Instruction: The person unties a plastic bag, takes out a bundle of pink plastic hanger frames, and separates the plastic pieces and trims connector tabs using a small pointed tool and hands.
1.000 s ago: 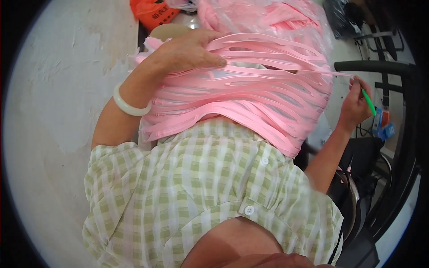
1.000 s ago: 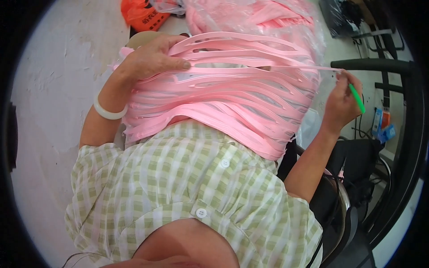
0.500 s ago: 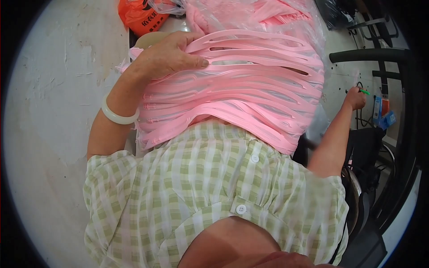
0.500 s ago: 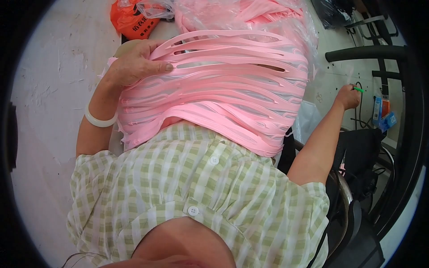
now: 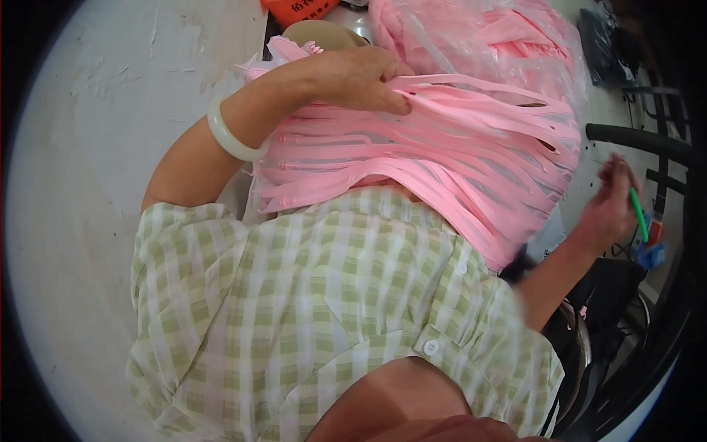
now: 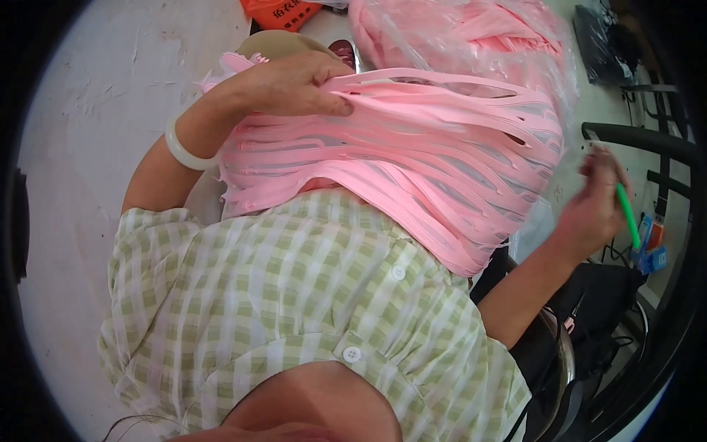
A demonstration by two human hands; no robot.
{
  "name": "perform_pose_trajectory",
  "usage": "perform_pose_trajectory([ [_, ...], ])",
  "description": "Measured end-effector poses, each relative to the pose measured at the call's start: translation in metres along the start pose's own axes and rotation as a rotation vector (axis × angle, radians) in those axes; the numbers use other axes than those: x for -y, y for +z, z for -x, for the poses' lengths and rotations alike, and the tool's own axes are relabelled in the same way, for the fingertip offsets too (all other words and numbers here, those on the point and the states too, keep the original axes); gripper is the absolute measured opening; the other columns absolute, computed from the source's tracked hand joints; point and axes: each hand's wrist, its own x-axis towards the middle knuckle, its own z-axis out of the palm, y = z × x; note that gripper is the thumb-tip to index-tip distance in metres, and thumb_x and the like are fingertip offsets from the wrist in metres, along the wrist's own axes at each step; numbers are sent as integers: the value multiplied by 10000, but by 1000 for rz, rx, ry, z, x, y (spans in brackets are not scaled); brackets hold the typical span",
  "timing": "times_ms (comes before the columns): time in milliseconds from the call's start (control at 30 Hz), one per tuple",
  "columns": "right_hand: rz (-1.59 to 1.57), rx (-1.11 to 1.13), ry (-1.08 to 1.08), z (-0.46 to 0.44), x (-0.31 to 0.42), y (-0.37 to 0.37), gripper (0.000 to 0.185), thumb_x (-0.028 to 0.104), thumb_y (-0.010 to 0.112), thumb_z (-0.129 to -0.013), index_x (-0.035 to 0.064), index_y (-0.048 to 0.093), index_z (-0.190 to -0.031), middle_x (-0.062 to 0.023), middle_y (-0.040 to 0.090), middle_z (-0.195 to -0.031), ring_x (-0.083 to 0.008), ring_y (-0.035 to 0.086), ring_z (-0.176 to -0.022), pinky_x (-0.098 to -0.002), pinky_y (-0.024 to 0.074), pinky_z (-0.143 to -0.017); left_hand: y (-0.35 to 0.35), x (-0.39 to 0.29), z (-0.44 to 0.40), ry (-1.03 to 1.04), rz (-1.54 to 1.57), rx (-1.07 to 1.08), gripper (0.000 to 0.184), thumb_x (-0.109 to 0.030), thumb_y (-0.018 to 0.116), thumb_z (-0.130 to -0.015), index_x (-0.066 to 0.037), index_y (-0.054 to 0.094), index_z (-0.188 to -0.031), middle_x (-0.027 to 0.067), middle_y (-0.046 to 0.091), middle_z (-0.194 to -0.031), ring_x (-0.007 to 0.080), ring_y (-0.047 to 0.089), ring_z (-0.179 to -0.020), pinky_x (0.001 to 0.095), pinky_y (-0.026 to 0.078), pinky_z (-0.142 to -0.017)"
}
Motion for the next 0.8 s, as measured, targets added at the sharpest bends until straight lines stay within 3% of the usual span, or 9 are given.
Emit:
perform_pose_trajectory([
  [33, -151, 173, -3, 24, 14, 22, 98, -11, 538, -808, -33, 609, -872, -115, 623, -853, -137, 579, -701, -239, 457, -608, 3, -3, 3, -39, -40, -65, 328, -213, 610, -782, 43, 576, -984, 67, 594, -861, 165, 548, -774, 284, 430, -702],
  [67, -301, 343, -6, 48, 26, 42, 89, -21, 536, -808, -35, 607, -861, -117, 618, -860, -145, 580, -704, -239, 463, -619, 5, 0, 3, -40, -39, -63, 328, -213, 610, -782, 43, 576, -984, 67, 594, -861, 165, 548, -774, 284, 430, -702],
  [133, -428, 556, 106, 77, 35, 71, 71, -15, 553, -808, -31, 605, -853, -112, 614, -850, -159, 584, -728, -240, 471, -658, 10, 8, 2, -179, 189, -91, 363, -253, 620, -793, 18, 579, -1032, 51, 603, -912, 125, 553, -809, 248, 439, -720],
  [200, -431, 629, 197, 91, 38, 92, 69, -28, 571, -793, -27, 606, -852, -112, 613, -868, -157, 581, -781, -243, 466, -702, 11, 3, 8, -202, 348, -102, 380, -253, 631, -781, 10, 574, -1050, 52, 603, -924, 114, 555, -818, 236, 440, -726],
  [333, -455, 634, 259, 101, 35, 114, 94, -48, 575, -781, -26, 608, -866, -108, 609, -898, -151, 571, -832, -242, 451, -752, 14, 3, 12, -245, 675, -126, 426, -231, 655, -734, 9, 560, -1073, 65, 605, -928, 109, 564, -808, 228, 445, -725],
  [500, -391, 677, 165, 108, 35, 122, 119, -35, 575, -794, 0, 619, -899, -93, 606, -941, -141, 562, -868, -244, 438, -779, 14, 2, 11, -176, 691, -64, 411, -189, 632, -720, 40, 550, -1051, 79, 605, -923, 118, 573, -794, 228, 453, -711],
  [800, -390, 652, 185, 110, 35, 125, 122, -33, 578, -794, 0, 622, -903, -92, 612, -934, -141, 563, -877, -244, 438, -775, 14, 3, 11, -151, 790, -21, 389, -167, 614, -729, 52, 543, -1043, 92, 609, -927, 128, 585, -790, 233, 465, -711],
])
